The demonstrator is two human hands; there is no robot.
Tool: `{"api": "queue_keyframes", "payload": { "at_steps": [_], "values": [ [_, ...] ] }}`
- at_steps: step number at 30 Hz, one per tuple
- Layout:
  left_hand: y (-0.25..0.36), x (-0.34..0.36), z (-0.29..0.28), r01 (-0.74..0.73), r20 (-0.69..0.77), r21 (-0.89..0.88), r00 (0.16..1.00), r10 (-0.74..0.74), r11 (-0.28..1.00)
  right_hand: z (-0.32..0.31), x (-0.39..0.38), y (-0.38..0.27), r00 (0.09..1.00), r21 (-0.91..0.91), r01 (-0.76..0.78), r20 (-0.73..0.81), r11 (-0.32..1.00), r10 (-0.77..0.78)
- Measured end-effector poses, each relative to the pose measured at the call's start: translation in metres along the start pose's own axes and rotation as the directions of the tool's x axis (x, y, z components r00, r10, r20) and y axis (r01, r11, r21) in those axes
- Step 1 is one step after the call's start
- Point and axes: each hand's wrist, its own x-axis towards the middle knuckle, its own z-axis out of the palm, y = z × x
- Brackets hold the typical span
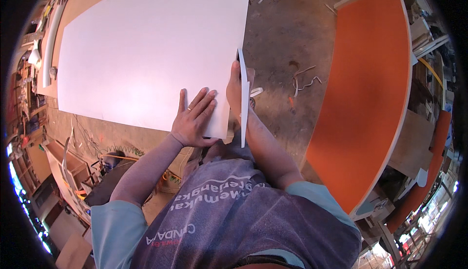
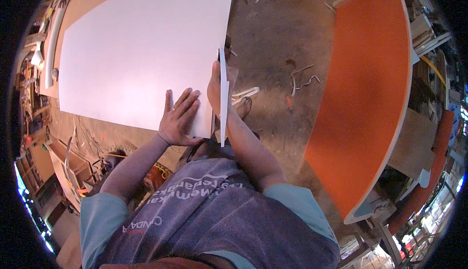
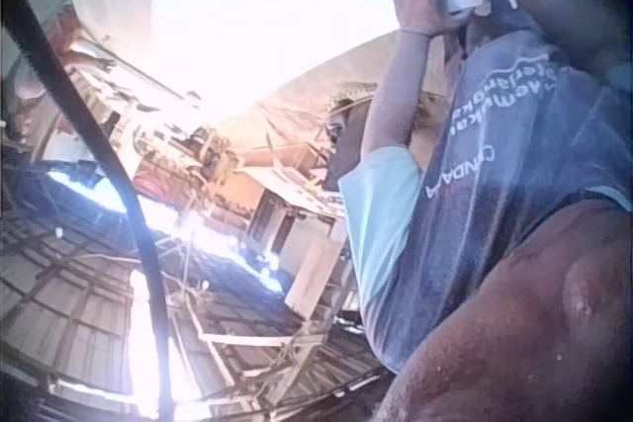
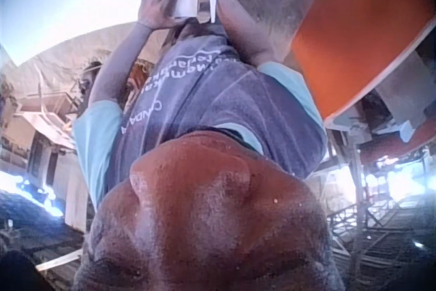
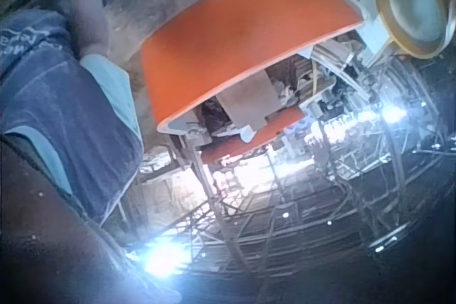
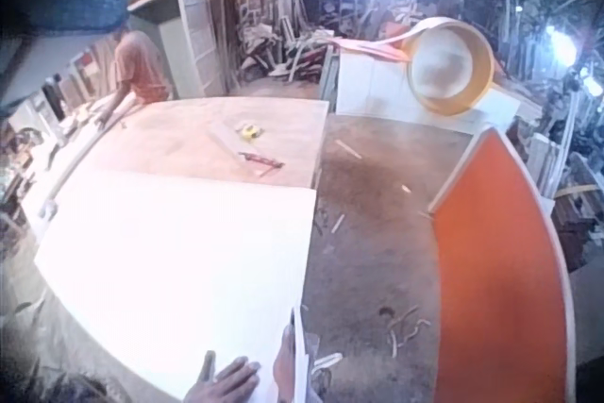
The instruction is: The person trims the excess edges of a white laminate sheet applied to a wooden board using a handheld cutter.
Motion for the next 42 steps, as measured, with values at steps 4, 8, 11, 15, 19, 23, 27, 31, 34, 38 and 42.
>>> {"api": "queue_keyframes", "payload": {
  "at_steps": [4, 8, 11, 15, 19, 23, 27, 31, 34, 38, 42],
  "values": [
    [-0.004, -0.002, 0.005, 0.004, -0.008, 0.007, 1.0, -0.004, 1.0, 0.003, 0.039, -0.008, 0.996, 0.149, -0.025, 0.087, 0.988, 0.012],
    [-0.004, -0.002, 0.004, 0.026, 0.017, 0.007, 1.0, -0.026, 1.0, 0.008, 0.059, -0.003, 0.992, 0.247, -0.015, 0.126, 0.969, -0.017],
    [-0.005, -0.001, 0.003, 0.028, 0.055, 0.011, 0.998, -0.028, 1.0, 0.013, 0.08, 0.0, 0.983, 0.237, -0.018, 0.183, 0.971, -0.026],
    [-0.005, -0.002, 0.003, 0.019, 0.03, 0.0, 0.999, -0.019, 1.0, 0.027, 0.107, 0.006, 0.985, 0.211, -0.005, 0.168, 0.978, -0.031],
    [-0.006, 0.0, 0.002, 0.008, 0.026, -0.017, 1.0, -0.007, 1.0, 0.04, 0.129, 0.017, 0.982, 0.092, 0.157, 0.094, 0.983, -0.166],
    [-0.005, -0.002, 0.002, 0.018, 0.015, -0.016, 1.0, -0.017, 1.0, 0.048, 0.129, 0.018, 0.975, 0.164, 0.208, 0.04, 0.964, -0.217],
    [-0.004, -0.001, 0.001, 0.009, -0.003, -0.01, 1.0, -0.009, 1.0, 0.049, 0.133, 0.017, 0.989, 0.203, 0.074, 0.109, 0.976, -0.098],
    [-0.006, 0.001, 0.002, 0.006, 0.0, -0.012, 1.0, -0.006, 1.0, 0.059, 0.167, 0.022, 0.99, 0.209, 0.014, 0.135, 0.978, -0.043],
    [-0.004, 0.001, 0.001, 0.015, 0.001, -0.027, 1.0, -0.015, 1.0, 0.068, 0.189, 0.02, 0.991, 0.248, 0.027, 0.12, 0.968, -0.059],
    [-0.005, 0.0, 0.002, 0.028, -0.002, -0.027, 1.0, -0.028, 0.999, 0.079, 0.218, 0.016, 0.993, 0.239, -0.05, 0.115, 0.97, 0.023],
    [-0.005, -0.003, 0.001, 0.03, -0.009, -0.036, 1.0, -0.03, 0.999, 0.089, 0.246, 0.008, 0.976, 0.176, -0.157, 0.176, 0.972, 0.126]
  ]
}}
